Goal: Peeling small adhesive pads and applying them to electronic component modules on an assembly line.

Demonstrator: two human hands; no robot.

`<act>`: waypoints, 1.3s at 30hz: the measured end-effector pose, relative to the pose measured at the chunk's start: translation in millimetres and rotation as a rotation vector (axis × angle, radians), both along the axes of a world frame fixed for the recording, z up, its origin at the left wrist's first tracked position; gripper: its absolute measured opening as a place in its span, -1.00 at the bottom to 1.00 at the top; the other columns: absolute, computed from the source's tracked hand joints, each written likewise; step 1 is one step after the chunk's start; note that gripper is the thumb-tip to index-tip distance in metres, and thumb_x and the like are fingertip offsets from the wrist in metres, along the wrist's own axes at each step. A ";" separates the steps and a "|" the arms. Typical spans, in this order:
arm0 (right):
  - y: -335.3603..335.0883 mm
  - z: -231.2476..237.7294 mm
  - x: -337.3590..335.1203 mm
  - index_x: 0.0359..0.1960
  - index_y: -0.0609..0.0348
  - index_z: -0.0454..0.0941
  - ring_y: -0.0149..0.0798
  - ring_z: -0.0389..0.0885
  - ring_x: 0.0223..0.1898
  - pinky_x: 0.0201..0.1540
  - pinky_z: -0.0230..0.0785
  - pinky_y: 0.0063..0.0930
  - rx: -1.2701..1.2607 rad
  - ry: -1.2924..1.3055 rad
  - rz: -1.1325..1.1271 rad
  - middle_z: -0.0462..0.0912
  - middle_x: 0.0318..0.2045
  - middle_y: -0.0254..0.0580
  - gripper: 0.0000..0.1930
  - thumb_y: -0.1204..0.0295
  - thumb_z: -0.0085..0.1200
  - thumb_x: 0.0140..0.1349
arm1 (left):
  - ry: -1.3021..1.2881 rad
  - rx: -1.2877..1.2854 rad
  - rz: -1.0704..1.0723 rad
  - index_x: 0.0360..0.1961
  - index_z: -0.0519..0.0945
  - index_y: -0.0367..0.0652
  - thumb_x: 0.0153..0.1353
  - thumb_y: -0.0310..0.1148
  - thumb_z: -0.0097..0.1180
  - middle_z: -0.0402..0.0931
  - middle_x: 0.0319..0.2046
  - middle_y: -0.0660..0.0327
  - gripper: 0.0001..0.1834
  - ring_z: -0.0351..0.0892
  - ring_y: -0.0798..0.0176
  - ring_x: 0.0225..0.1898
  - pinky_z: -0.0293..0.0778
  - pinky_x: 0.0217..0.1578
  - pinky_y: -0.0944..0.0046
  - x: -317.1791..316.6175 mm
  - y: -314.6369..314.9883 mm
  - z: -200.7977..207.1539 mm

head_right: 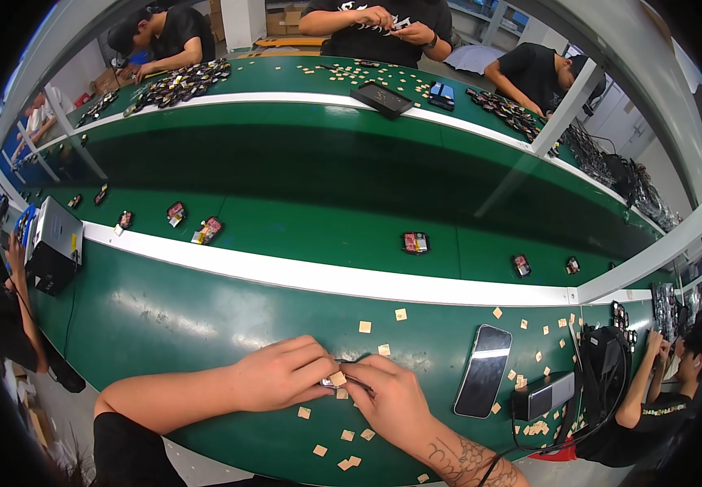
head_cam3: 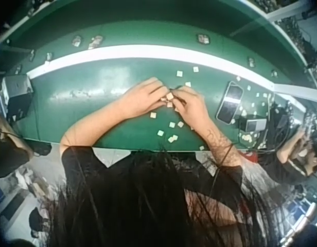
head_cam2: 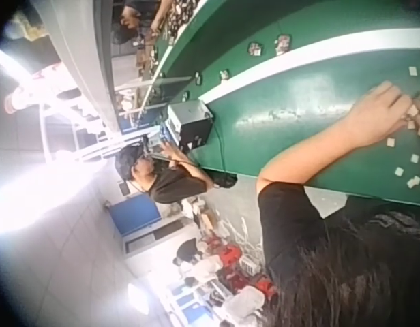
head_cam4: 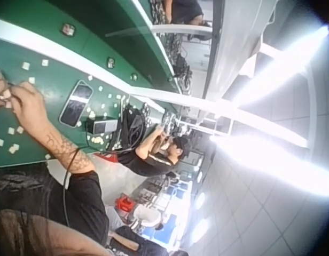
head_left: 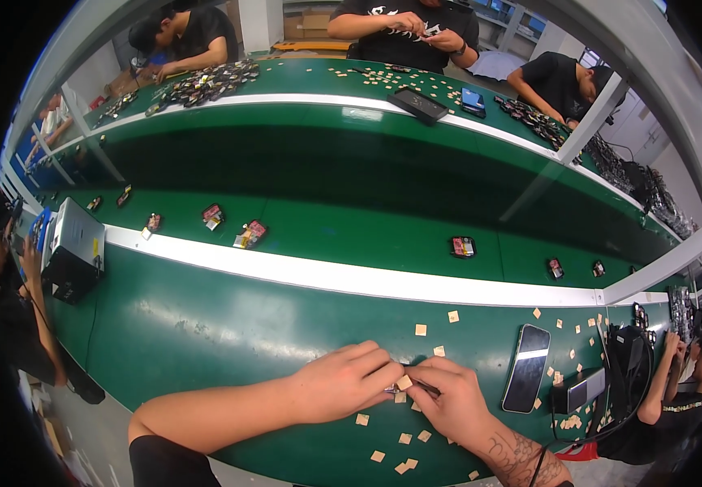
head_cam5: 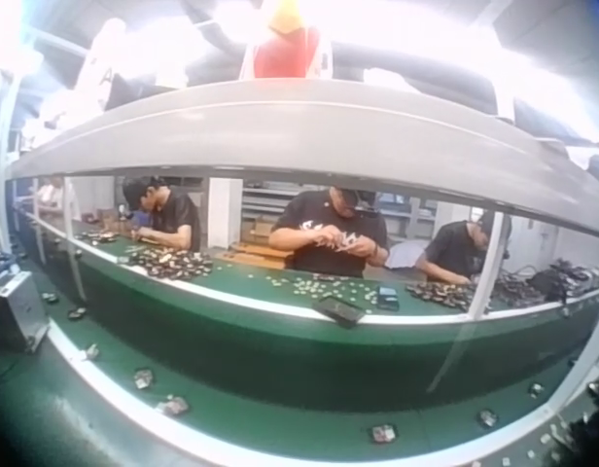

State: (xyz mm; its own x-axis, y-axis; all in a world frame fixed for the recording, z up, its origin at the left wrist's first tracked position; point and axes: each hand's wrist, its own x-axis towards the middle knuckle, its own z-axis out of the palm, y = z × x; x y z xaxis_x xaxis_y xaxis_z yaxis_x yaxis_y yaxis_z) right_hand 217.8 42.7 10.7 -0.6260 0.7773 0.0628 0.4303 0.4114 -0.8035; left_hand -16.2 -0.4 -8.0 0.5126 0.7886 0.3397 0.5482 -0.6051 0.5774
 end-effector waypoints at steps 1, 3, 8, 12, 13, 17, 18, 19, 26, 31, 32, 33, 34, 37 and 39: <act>0.1 1.5 -0.6 -0.10 0.28 0.77 -0.19 0.71 -0.43 -0.35 0.57 -0.38 -0.002 0.000 0.000 0.74 -0.29 -0.12 -0.80 0.61 0.38 0.24 | -0.022 -0.016 0.005 -0.02 0.50 -0.16 0.26 -0.34 0.39 0.49 -0.17 0.12 -0.64 0.55 0.00 -0.10 0.59 -0.06 0.06 0.4 -0.5 0.1; 1.7 7.1 -1.7 -0.08 0.25 0.77 -0.02 0.77 -0.34 -0.26 0.65 -0.27 -0.072 -0.080 -0.011 0.75 -0.25 -0.10 -0.81 0.57 0.34 0.27 | -0.019 -0.034 0.002 -0.02 0.50 -0.16 0.27 -0.34 0.39 0.49 -0.17 0.12 -0.64 0.55 -0.01 -0.10 0.59 -0.06 0.05 1.0 0.8 2.7; 6.0 1.7 -3.3 -0.12 0.24 0.77 -0.06 0.78 -0.38 -0.30 0.65 -0.29 -0.013 -0.065 -0.020 0.75 -0.27 -0.10 -0.83 0.58 0.32 0.26 | -0.021 -0.054 0.000 -0.03 0.49 -0.18 0.28 -0.35 0.38 0.49 -0.16 0.09 -0.64 0.54 -0.05 -0.10 0.59 -0.08 0.03 2.9 1.3 3.5; 13.3 14.0 5.3 -0.14 0.22 0.76 -0.09 0.78 -0.40 -0.33 0.64 -0.29 -0.031 -0.051 -0.116 0.74 -0.29 -0.12 -0.85 0.59 0.26 0.27 | 0.012 -0.068 0.052 -0.06 0.55 -0.20 0.19 -0.34 0.49 0.53 -0.16 0.09 -0.60 0.58 -0.06 -0.11 0.61 -0.11 0.05 2.5 -1.1 7.5; 17.7 9.7 9.6 -0.13 0.21 0.75 -0.13 0.77 -0.42 -0.34 0.63 -0.31 0.024 -0.061 -0.119 0.73 -0.29 -0.13 -0.86 0.57 0.26 0.29 | 0.024 -0.062 0.049 -0.05 0.55 -0.20 0.19 -0.34 0.49 0.53 -0.16 0.09 -0.60 0.58 -0.06 -0.10 0.61 -0.10 0.05 3.3 -1.0 7.5; 15.3 1.7 11.9 -0.10 0.20 0.74 -0.17 0.77 -0.41 -0.33 0.63 -0.33 0.217 -0.130 -0.154 0.72 -0.29 -0.16 -0.85 0.54 0.28 0.31 | 0.039 -0.058 0.040 -0.06 0.56 -0.21 0.18 -0.34 0.49 0.55 -0.15 0.09 -0.60 0.60 -0.06 -0.10 0.62 -0.09 0.06 3.8 -0.6 6.9; 13.7 2.1 11.5 -0.08 0.22 0.74 -0.29 0.66 -0.47 -0.40 0.49 -0.43 0.167 -0.055 -0.124 0.70 -0.33 -0.19 -0.84 0.57 0.28 0.32 | 0.026 -0.022 0.034 -0.05 0.57 -0.22 0.18 -0.34 0.50 0.57 -0.14 0.08 -0.59 0.61 -0.05 -0.11 0.62 -0.10 0.06 2.7 -0.7 6.3; 12.7 2.8 10.8 -0.05 0.24 0.74 -0.42 0.55 -0.53 -0.47 0.35 -0.54 0.117 0.019 -0.092 0.67 -0.37 -0.22 -0.82 0.60 0.29 0.34 | 0.014 0.014 0.027 -0.04 0.57 -0.24 0.17 -0.34 0.51 0.59 -0.13 0.08 -0.58 0.62 -0.04 -0.12 0.63 -0.10 0.06 2.2 -0.8 6.2; 11.4 5.2 5.6 -0.04 0.28 0.69 -0.63 0.25 -0.56 -0.52 0.07 -0.57 -0.343 0.192 -0.027 0.55 -0.50 -0.40 -0.78 0.55 0.37 0.31 | -0.144 0.057 -0.003 0.07 0.54 -0.22 0.26 -0.36 0.44 0.58 -0.11 0.07 -0.57 0.61 -0.06 -0.09 0.63 -0.11 0.08 8.0 -0.3 15.3; 10.0 10.9 1.7 -0.08 0.22 0.69 -0.58 0.12 -0.64 -0.53 0.00 -0.51 -0.271 0.176 -0.057 0.29 -0.71 -0.47 -0.81 0.53 0.38 0.31 | -0.352 -0.557 0.142 0.14 0.53 -0.18 0.39 -0.46 0.31 0.63 -0.28 0.10 -0.65 0.64 0.22 -0.34 0.57 -0.30 0.23 10.4 -0.9 19.1; 9.3 11.0 1.5 -0.08 0.22 0.69 -0.58 0.12 -0.64 -0.53 0.00 -0.51 -0.271 0.183 -0.055 0.29 -0.71 -0.47 -0.81 0.53 0.38 0.31 | -0.403 -0.628 0.145 0.12 0.52 -0.18 0.42 -0.49 0.28 0.62 -0.34 0.13 -0.69 0.61 0.30 -0.40 0.52 -0.35 0.27 10.6 -0.6 20.3; 8.2 10.3 0.9 -0.09 0.22 0.69 -0.56 0.10 -0.65 -0.53 0.03 -0.49 -0.261 0.180 -0.062 0.25 -0.73 -0.46 -0.82 0.53 0.38 0.31 | -0.395 -0.629 0.153 0.12 0.52 -0.18 0.42 -0.49 0.28 0.62 -0.34 0.13 -0.69 0.61 0.30 -0.40 0.52 -0.35 0.27 11.2 -1.3 22.6; 7.6 10.1 0.0 -0.09 0.21 0.69 -0.55 0.08 -0.66 -0.53 0.05 -0.48 -0.250 0.179 -0.066 0.21 -0.74 -0.46 -0.82 0.53 0.38 0.32 | -0.405 -0.642 0.166 0.09 0.51 -0.20 0.42 -0.51 0.26 0.60 -0.37 0.14 -0.73 0.57 0.32 -0.42 0.49 -0.38 0.29 12.7 -1.8 26.1; 8.0 17.4 0.7 -0.08 0.24 0.67 -0.31 0.63 -0.46 -0.41 0.42 -0.40 -0.247 0.078 -0.060 0.70 -0.35 -0.11 -0.82 0.51 0.33 0.34 | -0.394 -0.615 0.208 0.03 0.51 -0.22 0.43 -0.54 0.23 0.57 -0.41 0.16 -0.78 0.52 0.34 -0.46 0.44 -0.41 0.28 17.2 0.0 27.0; 12.9 4.3 6.0 -0.09 0.25 0.66 -0.25 0.65 -0.45 -0.40 0.45 -0.37 -0.141 0.137 -0.099 0.70 -0.34 -0.09 -0.82 0.52 0.33 0.33 | -0.352 -0.554 0.235 -0.02 0.52 -0.23 0.41 -0.56 0.25 0.54 -0.43 0.14 -0.80 0.52 0.29 -0.48 0.45 -0.42 0.25 16.7 11.5 28.2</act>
State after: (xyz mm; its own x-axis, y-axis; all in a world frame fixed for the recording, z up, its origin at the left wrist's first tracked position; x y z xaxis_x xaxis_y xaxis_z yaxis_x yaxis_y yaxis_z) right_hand 223.9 55.6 14.9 -0.5395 0.8415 0.0285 0.3460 0.2525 -0.9036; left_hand 0.5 11.1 20.1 0.2399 0.9703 -0.0302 0.3519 -0.0579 0.9342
